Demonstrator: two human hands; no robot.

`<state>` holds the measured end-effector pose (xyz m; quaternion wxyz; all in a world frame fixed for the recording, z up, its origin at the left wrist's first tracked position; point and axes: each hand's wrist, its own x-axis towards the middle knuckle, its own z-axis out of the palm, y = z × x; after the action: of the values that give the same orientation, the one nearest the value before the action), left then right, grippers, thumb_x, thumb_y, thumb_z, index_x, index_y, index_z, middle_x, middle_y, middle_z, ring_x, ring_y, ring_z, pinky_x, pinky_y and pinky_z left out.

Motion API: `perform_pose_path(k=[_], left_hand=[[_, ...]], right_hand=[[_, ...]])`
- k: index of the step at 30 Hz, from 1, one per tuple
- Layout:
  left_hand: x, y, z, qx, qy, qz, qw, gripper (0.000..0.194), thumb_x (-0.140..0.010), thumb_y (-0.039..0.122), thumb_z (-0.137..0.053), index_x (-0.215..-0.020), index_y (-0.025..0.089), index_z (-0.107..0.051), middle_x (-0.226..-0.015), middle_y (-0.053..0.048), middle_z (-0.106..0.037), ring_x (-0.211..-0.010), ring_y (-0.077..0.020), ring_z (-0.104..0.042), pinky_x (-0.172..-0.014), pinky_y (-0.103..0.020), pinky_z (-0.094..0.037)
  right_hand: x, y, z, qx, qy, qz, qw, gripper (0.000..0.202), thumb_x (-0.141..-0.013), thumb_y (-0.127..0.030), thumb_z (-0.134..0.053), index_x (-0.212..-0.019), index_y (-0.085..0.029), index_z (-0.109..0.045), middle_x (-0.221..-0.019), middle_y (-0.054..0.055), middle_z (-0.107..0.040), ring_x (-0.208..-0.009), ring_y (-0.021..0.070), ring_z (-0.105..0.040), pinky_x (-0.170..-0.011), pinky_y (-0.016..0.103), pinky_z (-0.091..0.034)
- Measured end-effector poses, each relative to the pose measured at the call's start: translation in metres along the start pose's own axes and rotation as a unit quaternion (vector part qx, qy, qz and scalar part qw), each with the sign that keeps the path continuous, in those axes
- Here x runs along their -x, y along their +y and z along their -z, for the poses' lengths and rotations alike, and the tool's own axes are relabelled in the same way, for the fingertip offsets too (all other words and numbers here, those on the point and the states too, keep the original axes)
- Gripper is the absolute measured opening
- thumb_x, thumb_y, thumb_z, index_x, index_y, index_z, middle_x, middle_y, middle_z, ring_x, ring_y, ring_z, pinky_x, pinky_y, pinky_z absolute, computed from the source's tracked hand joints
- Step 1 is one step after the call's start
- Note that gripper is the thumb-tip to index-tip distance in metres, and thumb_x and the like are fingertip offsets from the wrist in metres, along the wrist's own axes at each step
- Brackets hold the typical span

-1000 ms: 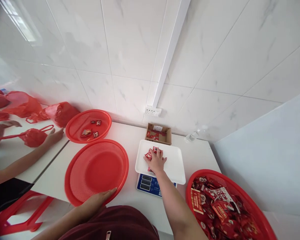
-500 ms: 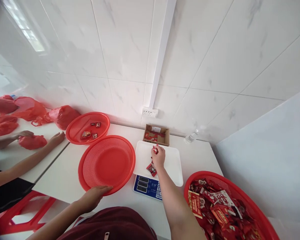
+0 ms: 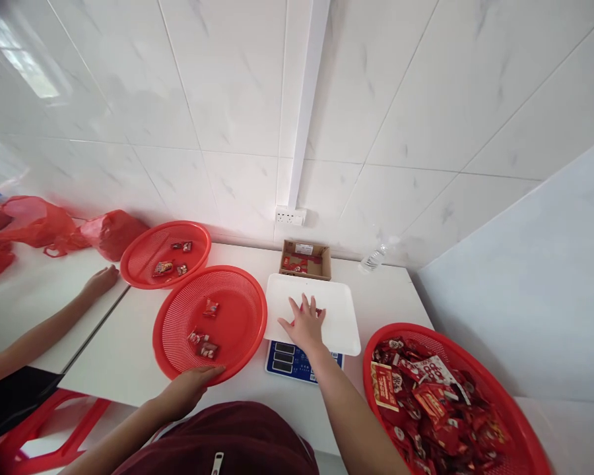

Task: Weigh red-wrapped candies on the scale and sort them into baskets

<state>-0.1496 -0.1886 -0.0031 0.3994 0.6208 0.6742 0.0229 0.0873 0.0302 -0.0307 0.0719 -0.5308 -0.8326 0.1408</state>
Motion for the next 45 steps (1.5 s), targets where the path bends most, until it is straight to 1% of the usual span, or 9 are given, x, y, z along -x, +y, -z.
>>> perform_pose_path(k=[8,15,19,24,29,32,38,41,45], left_hand=[[0.002,-0.006,-0.001,-0.032,0.003,-0.029,0.999,0.064,-0.072,0.006,-0.042,-0.133,0.026,-0.046,-0.132,-0.003,-0.054,-0.118,-0.0221,-0.051,-0.1,-0.036,-0.038],[0.003,-0.01,-0.003,-0.021,0.008,-0.042,0.999,0.06,-0.075,0.007,-0.04,-0.133,0.024,-0.047,-0.128,-0.006,-0.057,-0.114,-0.0228,-0.054,-0.098,-0.035,-0.039],[0.006,-0.01,-0.005,-0.008,0.002,-0.032,0.999,0.059,-0.076,0.011,-0.043,-0.133,0.027,-0.046,-0.128,-0.003,-0.057,-0.114,-0.0234,-0.053,-0.098,-0.037,-0.039],[0.005,-0.014,0.005,0.023,0.021,-0.047,0.998,0.053,-0.079,0.035,-0.055,-0.131,0.026,-0.048,-0.132,-0.005,-0.054,-0.119,-0.0227,-0.05,-0.102,-0.035,-0.037],[-0.018,-0.048,0.064,-0.041,0.262,0.037,0.964,0.055,-0.086,0.034,-0.043,-0.138,0.015,-0.036,-0.146,-0.011,-0.034,-0.136,-0.0216,-0.027,-0.11,-0.036,-0.023],[-0.038,-0.081,0.106,-0.14,0.318,0.114,0.931,0.066,-0.083,0.038,-0.047,-0.139,0.009,-0.029,-0.147,-0.019,-0.028,-0.138,-0.03,-0.016,-0.109,-0.045,-0.021],[-0.082,-0.121,0.153,-0.268,0.255,0.154,0.916,0.071,-0.086,0.044,-0.039,-0.142,0.004,-0.019,-0.141,-0.023,-0.036,-0.133,-0.0375,-0.025,-0.104,-0.057,-0.019],[-0.091,-0.125,0.164,-0.286,0.212,0.181,0.917,0.069,-0.089,0.049,-0.03,-0.14,0.004,-0.022,-0.129,-0.021,-0.05,-0.116,-0.0371,-0.048,-0.099,-0.054,-0.027],[-0.094,-0.146,0.17,-0.278,0.211,0.192,0.917,0.069,-0.085,0.054,-0.03,-0.134,0.006,-0.033,-0.116,-0.017,-0.06,-0.107,-0.0383,-0.054,-0.091,-0.05,-0.036]], right_hand=[[-0.005,0.044,-0.011,-0.019,0.035,-0.01,0.999,0.031,-0.088,-0.036,-0.039,-0.096,-0.019,-0.063,-0.1,0.01,-0.064,-0.095,0.0235,-0.056,-0.08,0.034,-0.04],[-0.025,-0.01,-0.01,-0.296,0.134,-0.222,0.919,0.039,-0.078,-0.054,-0.048,-0.086,-0.017,-0.059,-0.072,0.007,-0.066,-0.069,0.0226,-0.06,-0.065,0.033,-0.045],[-0.02,-0.071,-0.007,-0.402,0.057,-0.067,0.911,0.049,-0.078,-0.057,-0.047,-0.107,-0.019,-0.057,-0.083,0.007,-0.068,-0.075,0.0222,-0.063,-0.069,0.035,-0.05],[0.004,-0.095,-0.008,-0.251,0.039,0.157,0.954,0.046,-0.081,-0.042,-0.053,-0.122,-0.02,-0.054,-0.126,0.011,-0.056,-0.12,0.0267,-0.046,-0.1,0.046,-0.038],[0.043,-0.073,-0.016,-0.217,0.047,0.184,0.958,0.033,-0.085,-0.032,-0.049,-0.115,-0.022,-0.06,-0.122,0.01,-0.058,-0.119,0.0254,-0.048,-0.101,0.048,-0.038],[0.068,-0.055,-0.014,-0.228,0.073,0.134,0.962,0.03,-0.086,-0.028,-0.046,-0.109,-0.023,-0.063,-0.113,0.01,-0.062,-0.11,0.0238,-0.054,-0.097,0.046,-0.043],[0.105,-0.011,-0.008,-0.222,0.161,-0.032,0.961,0.027,-0.084,-0.028,-0.046,-0.103,-0.023,-0.065,-0.107,0.009,-0.065,-0.104,0.0229,-0.058,-0.093,0.044,-0.046],[0.121,0.013,-0.005,-0.219,0.205,-0.094,0.949,0.028,-0.086,-0.03,-0.044,-0.103,-0.022,-0.065,-0.107,0.009,-0.065,-0.103,0.0224,-0.058,-0.093,0.043,-0.047],[0.142,0.047,0.003,-0.189,0.257,-0.164,0.933,0.031,-0.086,-0.034,-0.042,-0.103,-0.019,-0.063,-0.107,0.012,-0.065,-0.101,0.0237,-0.058,-0.089,0.043,-0.047]])
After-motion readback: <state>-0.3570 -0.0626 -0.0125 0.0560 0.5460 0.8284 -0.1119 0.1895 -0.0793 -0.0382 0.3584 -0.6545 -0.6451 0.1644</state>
